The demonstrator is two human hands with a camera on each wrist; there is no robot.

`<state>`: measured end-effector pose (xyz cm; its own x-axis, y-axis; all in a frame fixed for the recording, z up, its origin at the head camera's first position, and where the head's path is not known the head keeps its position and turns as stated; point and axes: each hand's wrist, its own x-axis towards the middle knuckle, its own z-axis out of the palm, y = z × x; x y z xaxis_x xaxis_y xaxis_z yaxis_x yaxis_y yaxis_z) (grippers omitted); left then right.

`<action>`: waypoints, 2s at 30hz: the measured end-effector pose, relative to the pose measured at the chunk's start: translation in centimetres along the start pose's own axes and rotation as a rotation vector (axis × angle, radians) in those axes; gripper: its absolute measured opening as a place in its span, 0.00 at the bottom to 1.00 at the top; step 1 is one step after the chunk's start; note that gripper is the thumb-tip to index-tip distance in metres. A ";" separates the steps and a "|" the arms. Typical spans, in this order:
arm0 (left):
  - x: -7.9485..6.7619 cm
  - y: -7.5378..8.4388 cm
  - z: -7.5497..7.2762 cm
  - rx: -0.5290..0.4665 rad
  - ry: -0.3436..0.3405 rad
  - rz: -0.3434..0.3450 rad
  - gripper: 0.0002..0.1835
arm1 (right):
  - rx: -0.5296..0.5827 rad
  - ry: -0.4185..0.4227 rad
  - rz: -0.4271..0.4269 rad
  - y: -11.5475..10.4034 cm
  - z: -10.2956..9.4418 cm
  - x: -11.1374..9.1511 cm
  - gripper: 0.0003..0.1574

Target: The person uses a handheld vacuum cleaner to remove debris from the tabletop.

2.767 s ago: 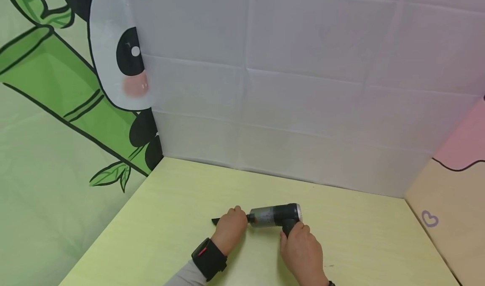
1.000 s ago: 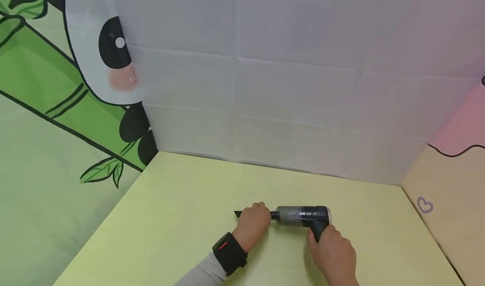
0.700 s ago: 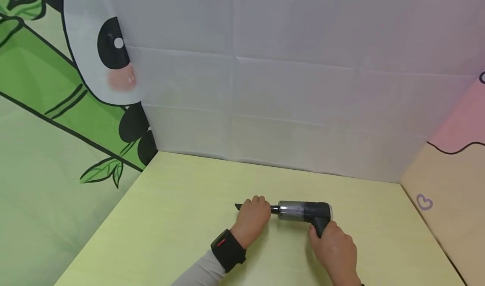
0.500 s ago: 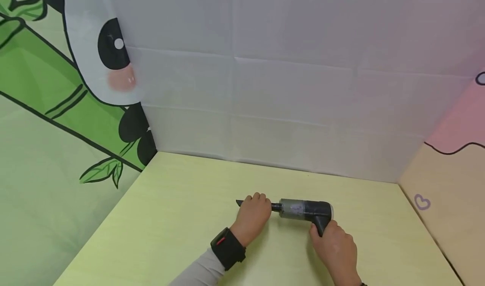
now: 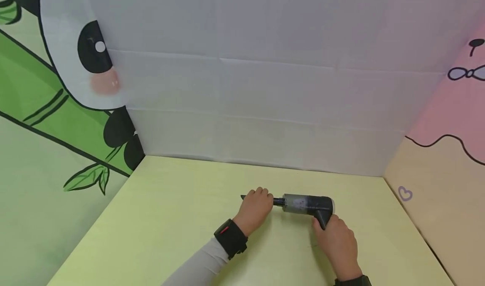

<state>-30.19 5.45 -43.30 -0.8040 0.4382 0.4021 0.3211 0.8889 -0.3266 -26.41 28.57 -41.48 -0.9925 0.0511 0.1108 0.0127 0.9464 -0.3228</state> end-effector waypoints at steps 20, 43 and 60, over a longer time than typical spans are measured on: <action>6.0 4.1 3.0 0.002 -0.001 0.099 0.07 | 0.025 -0.113 0.104 5.6 -1.4 3.2 0.46; 8.6 8.9 4.8 -0.125 -0.140 0.116 0.25 | 0.047 -0.123 0.124 11.9 -1.7 6.4 0.50; 10.3 9.0 4.1 -0.222 -0.280 0.074 0.37 | 0.002 -0.150 0.112 14.3 -3.1 9.4 0.53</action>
<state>-37.59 17.44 -45.59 -0.8705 0.4762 0.1246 0.4597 0.8770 -0.1399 -35.14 43.57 -42.10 -0.9918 0.1083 -0.0676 0.1245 0.9369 -0.3268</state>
